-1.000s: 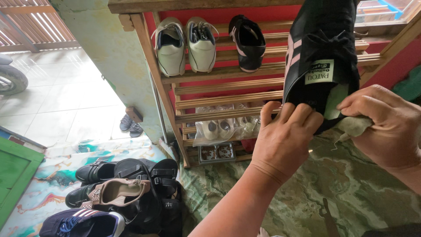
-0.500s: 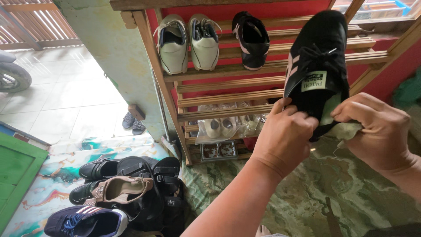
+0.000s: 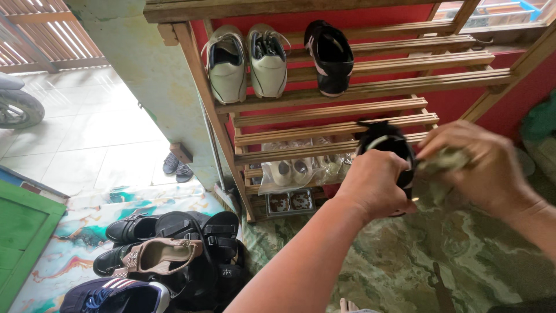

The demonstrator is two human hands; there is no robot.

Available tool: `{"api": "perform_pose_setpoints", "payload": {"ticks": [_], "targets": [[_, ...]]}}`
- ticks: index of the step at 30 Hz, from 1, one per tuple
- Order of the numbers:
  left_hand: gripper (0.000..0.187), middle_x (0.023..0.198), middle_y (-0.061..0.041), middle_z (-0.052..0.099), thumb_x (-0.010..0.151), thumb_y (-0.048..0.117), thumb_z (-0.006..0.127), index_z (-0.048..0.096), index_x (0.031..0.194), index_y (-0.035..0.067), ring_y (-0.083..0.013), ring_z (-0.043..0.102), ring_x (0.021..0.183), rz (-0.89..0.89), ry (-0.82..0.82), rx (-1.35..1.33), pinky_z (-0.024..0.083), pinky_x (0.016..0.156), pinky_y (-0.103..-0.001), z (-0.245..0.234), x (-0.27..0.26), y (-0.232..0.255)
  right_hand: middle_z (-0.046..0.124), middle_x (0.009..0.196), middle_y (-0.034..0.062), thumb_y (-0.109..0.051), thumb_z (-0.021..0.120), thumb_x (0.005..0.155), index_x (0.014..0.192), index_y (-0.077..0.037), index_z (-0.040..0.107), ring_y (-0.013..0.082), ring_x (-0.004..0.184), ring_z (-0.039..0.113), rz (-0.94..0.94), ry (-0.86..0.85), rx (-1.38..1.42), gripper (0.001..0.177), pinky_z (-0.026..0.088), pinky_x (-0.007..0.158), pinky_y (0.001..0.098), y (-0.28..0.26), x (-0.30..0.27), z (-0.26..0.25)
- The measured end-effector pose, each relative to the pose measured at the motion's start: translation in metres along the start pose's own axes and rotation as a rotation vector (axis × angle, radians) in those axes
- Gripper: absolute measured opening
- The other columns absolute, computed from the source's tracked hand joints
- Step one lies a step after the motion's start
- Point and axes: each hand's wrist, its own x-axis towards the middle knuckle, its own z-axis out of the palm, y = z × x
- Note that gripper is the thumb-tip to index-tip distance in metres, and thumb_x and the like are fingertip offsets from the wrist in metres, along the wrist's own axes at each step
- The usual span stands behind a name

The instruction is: The person wipes several pairs of shoes with a cloth, handling them one at a time. They pick up each shoe from a wooden rack or the floor, wipe the exterior surfaces, and place the shoes back on the rack.

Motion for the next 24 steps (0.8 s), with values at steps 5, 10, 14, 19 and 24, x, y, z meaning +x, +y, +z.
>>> {"api": "perform_pose_setpoints", "payload": {"ticks": [5, 10, 14, 19, 24], "targets": [[0.042, 0.090, -0.011, 0.077, 0.058, 0.021, 0.093, 0.080, 0.096, 0.009, -0.0267, 0.073, 0.085, -0.056, 0.042, -0.123, 0.057, 0.081, -0.039, 0.002, -0.009, -0.001, 0.068, 0.098, 0.0073, -0.017, 0.056, 0.112, 0.101, -0.010, 0.066, 0.0186, 0.085, 0.068, 0.423, 0.520, 0.579, 0.016, 0.060, 0.073, 0.0243, -0.002, 0.015, -0.014], [0.046, 0.097, -0.008, 0.081, 0.061, 0.006, 0.087, 0.083, 0.106, 0.007, -0.0187, 0.072, 0.083, -0.147, 0.044, -0.649, 0.060, 0.082, -0.035, -0.011, 0.003, -0.004, 0.065, 0.117, 0.0105, -0.010, 0.048, 0.108, 0.118, 0.000, 0.058, 0.0240, 0.109, 0.065, -0.230, 0.148, 0.082, 0.018, 0.056, 0.093, 0.0395, 0.009, -0.021, 0.032], [0.062, 0.110, -0.017, 0.078, 0.060, 0.004, 0.089, 0.076, 0.120, -0.001, -0.0239, 0.073, 0.093, -0.181, -0.080, -0.965, 0.061, 0.088, -0.041, -0.023, 0.000, -0.016, 0.067, 0.116, 0.0064, -0.015, 0.057, 0.103, 0.135, -0.010, 0.059, 0.0208, 0.096, 0.068, 0.130, 0.025, 0.172, 0.033, 0.057, 0.075, 0.0320, 0.046, -0.040, 0.046], [0.075, 0.124, -0.011, 0.073, 0.055, 0.000, 0.091, 0.071, 0.127, 0.005, -0.0239, 0.068, 0.115, -0.176, -0.096, -0.655, 0.053, 0.101, -0.038, -0.036, -0.008, -0.015, 0.069, 0.118, 0.0052, -0.021, 0.077, 0.092, 0.126, -0.015, 0.064, 0.0203, 0.096, 0.068, 0.456, 0.135, -0.163, 0.036, 0.060, 0.075, 0.0326, 0.063, 0.004, 0.019], [0.053, 0.111, -0.011, 0.076, 0.061, 0.002, 0.085, 0.079, 0.112, 0.015, -0.0297, 0.072, 0.107, -0.005, -0.107, -0.170, 0.055, 0.100, -0.040, -0.026, -0.016, 0.005, 0.060, 0.114, 0.0107, -0.018, 0.062, 0.108, 0.131, -0.010, 0.052, 0.0203, 0.091, 0.061, 0.132, 0.377, 0.043, 0.026, 0.057, 0.073, 0.0320, 0.035, 0.022, -0.004]]}}
